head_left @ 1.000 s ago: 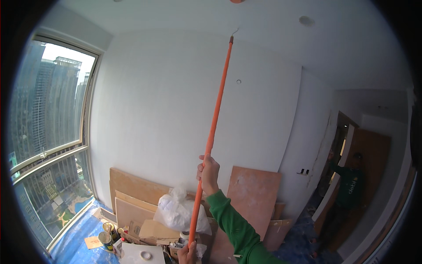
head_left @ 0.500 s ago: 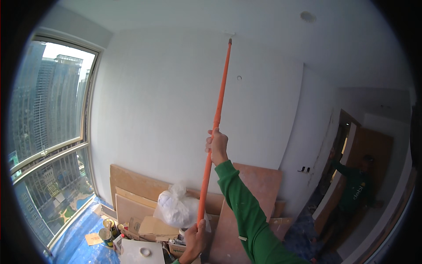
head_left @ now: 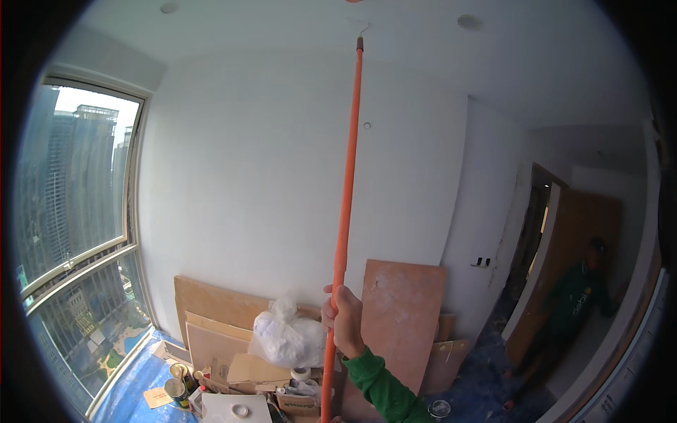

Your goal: The person uses a paint roller attached to a long orange extension pole to paint the ceiling white. They repeatedly dip the roller into a paint bucket on the floor to reload it with paint. Another person is visible in the background working on a wall.

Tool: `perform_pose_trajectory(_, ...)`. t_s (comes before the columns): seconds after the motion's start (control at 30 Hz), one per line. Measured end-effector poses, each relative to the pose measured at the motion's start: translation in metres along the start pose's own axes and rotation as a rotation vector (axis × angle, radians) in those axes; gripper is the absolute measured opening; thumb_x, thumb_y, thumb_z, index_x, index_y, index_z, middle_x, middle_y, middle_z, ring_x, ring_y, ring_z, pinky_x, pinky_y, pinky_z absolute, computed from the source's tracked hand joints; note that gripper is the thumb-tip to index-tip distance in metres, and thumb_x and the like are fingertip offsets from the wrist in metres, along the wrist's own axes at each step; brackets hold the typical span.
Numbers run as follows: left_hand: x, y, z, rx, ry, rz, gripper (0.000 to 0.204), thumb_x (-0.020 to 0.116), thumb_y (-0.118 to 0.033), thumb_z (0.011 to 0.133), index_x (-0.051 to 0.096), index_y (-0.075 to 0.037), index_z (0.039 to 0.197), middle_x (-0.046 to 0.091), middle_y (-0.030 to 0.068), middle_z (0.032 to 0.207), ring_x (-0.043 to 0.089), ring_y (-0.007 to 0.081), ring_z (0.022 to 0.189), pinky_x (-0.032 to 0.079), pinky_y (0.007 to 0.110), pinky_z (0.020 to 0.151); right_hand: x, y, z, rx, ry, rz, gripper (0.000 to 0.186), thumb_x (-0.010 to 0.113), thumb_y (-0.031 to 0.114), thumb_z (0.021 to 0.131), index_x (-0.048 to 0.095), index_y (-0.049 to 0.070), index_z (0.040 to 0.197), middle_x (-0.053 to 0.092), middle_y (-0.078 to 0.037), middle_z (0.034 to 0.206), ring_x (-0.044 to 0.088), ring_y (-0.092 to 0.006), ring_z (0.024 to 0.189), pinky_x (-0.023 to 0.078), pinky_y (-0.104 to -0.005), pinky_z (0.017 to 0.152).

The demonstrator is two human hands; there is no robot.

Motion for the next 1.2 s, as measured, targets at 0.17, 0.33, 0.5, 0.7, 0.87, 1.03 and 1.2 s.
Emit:
perform_pose_trajectory(0.17,0.003,0.03,-0.025,-0.216,0.255,-0.022,0.022,0.058,-0.026,0.095,0.065,-0.006,0.099,0.053,-0.0038,0.067,0.049,0.0102,0.059,0.039,0.028,0.05,-0.003,-0.009,-0.041,-0.026,-0.003,-0.039,0.037,0.04,0.039,0.104,0.052,0.004,0.106,0.037,0.004,0.061,0.033,-0.005,0.044,0.03,-0.022,0.04)
perform_pose_trajectory(0.33,0.008,0.022,-0.04,0.07,0.356,0.109,0.021,0.057,-0.02,0.093,0.068,-0.008,0.108,0.06,-0.0004,0.073,0.055,0.014,0.064,0.044,0.031,0.054,-0.026,-0.027,-0.062,-0.015,-0.075,-0.079,0.039,0.042,0.037,0.103,0.053,0.0,0.107,0.041,0.001,0.06,0.035,-0.0056,0.042,0.03,-0.0228,0.039)
perform_pose_trajectory(0.5,0.012,0.078,-0.044,-0.184,0.379,0.188,0.021,0.06,-0.021,0.091,0.068,-0.004,0.1,0.064,0.0037,0.078,0.058,0.017,0.068,0.046,0.036,0.057,-0.032,-0.021,-0.07,-0.045,-0.099,-0.095,0.04,0.043,0.039,0.103,0.053,0.001,0.107,0.04,0.001,0.06,0.035,-0.0059,0.042,0.03,-0.0224,0.039)
perform_pose_trajectory(0.7,0.023,0.077,-0.028,-0.225,0.393,0.264,0.024,0.063,-0.024,0.09,0.069,-0.002,0.095,0.062,0.0074,0.072,0.057,0.0203,0.066,0.047,0.035,0.059,-0.035,-0.007,-0.055,-0.082,-0.104,-0.133,0.041,0.043,0.041,0.103,0.053,0.001,0.107,0.039,0.001,0.059,0.035,-0.0057,0.043,0.029,-0.0224,0.039)
perform_pose_trajectory(0.87,0.032,-0.011,-0.02,-0.031,0.312,0.289,0.036,0.064,-0.037,0.089,0.064,-0.003,0.078,0.055,0.0034,0.059,0.053,0.0152,0.052,0.04,0.033,0.046,-0.042,-0.001,-0.025,-0.076,-0.117,-0.13,0.038,0.041,0.038,0.104,0.052,0.001,0.105,0.038,0.002,0.058,0.033,-0.0056,0.042,0.029,-0.023,0.039)
perform_pose_trajectory(1.03,0.054,-0.029,0.009,-0.087,0.253,0.13,0.047,0.062,-0.047,0.09,0.064,-0.002,0.075,0.054,0.0057,0.055,0.056,0.0169,0.052,0.042,0.034,0.046,-0.046,0.015,0.018,-0.035,-0.137,-0.142,0.036,0.04,0.037,0.104,0.052,0.002,0.105,0.037,0.003,0.058,0.032,-0.0059,0.041,0.028,-0.0238,0.038)
perform_pose_trajectory(1.2,0.062,-0.107,0.036,0.051,0.265,0.247,0.052,0.06,-0.051,0.09,0.062,-0.002,0.073,0.054,0.0057,0.055,0.055,0.0165,0.051,0.041,0.034,0.046,-0.049,0.022,0.073,-0.022,-0.135,-0.152,0.038,0.04,0.038,0.103,0.052,0.002,0.103,0.038,0.003,0.059,0.032,-0.0063,0.041,0.029,-0.0243,0.038)
Point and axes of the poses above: each hand's wrist, its own z-axis towards the middle knuckle, its own x-axis out of the palm, y = z × x, the point moved 8 cm from there along z, towards the middle knuckle
